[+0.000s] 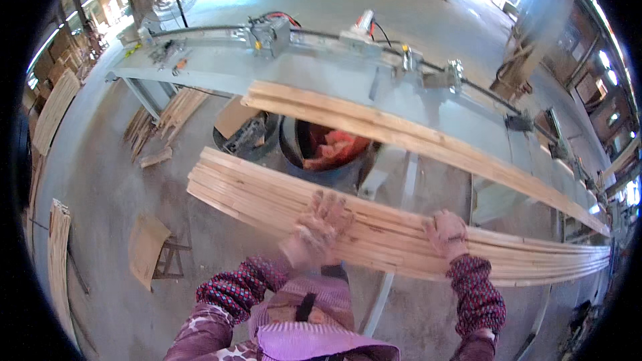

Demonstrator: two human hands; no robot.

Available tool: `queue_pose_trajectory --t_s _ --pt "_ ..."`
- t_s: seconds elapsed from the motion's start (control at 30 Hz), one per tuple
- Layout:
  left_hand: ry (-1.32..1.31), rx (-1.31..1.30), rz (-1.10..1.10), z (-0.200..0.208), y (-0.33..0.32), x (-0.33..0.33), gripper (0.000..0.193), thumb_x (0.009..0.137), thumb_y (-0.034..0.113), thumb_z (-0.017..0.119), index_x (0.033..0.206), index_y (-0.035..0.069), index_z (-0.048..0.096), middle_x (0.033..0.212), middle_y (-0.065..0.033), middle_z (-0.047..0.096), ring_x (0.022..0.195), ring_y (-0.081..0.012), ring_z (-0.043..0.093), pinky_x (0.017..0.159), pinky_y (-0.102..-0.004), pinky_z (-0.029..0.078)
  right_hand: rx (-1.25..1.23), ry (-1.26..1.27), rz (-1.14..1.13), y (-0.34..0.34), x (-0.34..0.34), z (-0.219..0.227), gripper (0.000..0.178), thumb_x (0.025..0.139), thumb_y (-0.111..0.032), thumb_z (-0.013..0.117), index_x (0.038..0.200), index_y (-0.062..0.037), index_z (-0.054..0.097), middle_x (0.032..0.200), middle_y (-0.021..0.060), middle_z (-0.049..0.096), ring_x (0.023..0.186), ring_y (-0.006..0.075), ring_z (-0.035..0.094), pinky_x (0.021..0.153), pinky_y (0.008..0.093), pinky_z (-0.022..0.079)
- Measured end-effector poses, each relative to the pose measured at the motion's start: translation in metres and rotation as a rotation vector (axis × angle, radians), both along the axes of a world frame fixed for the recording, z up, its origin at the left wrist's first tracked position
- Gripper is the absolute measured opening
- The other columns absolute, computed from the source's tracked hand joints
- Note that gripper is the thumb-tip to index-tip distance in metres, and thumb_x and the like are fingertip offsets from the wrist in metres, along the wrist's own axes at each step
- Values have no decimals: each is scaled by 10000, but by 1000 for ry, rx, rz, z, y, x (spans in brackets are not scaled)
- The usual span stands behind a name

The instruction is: The person picks up stacks of wooden planks from a large pile and carries them to a workbench. They place the planks onto the workbench and then return to the pile to repeat the process. The person also moves a single plank from the workbench back to the pile.

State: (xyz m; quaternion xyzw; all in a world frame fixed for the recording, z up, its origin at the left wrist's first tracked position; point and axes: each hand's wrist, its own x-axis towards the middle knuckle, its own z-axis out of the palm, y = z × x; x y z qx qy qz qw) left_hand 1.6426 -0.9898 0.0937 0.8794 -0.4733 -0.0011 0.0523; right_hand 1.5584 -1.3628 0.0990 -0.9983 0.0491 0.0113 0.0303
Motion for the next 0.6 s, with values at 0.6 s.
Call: queue_pose_trajectory --t_s 0.6 --pt "-240 -274 -274 -9 7 -21 396 789 450 694 1114 224 711 1268 -57 576 1283 -372 461 1105 -709 295 -14 108 -161 15 6 6 658 965 -654 393 961 -74 705 1036 127 680 1083 303 633 945 461 476"
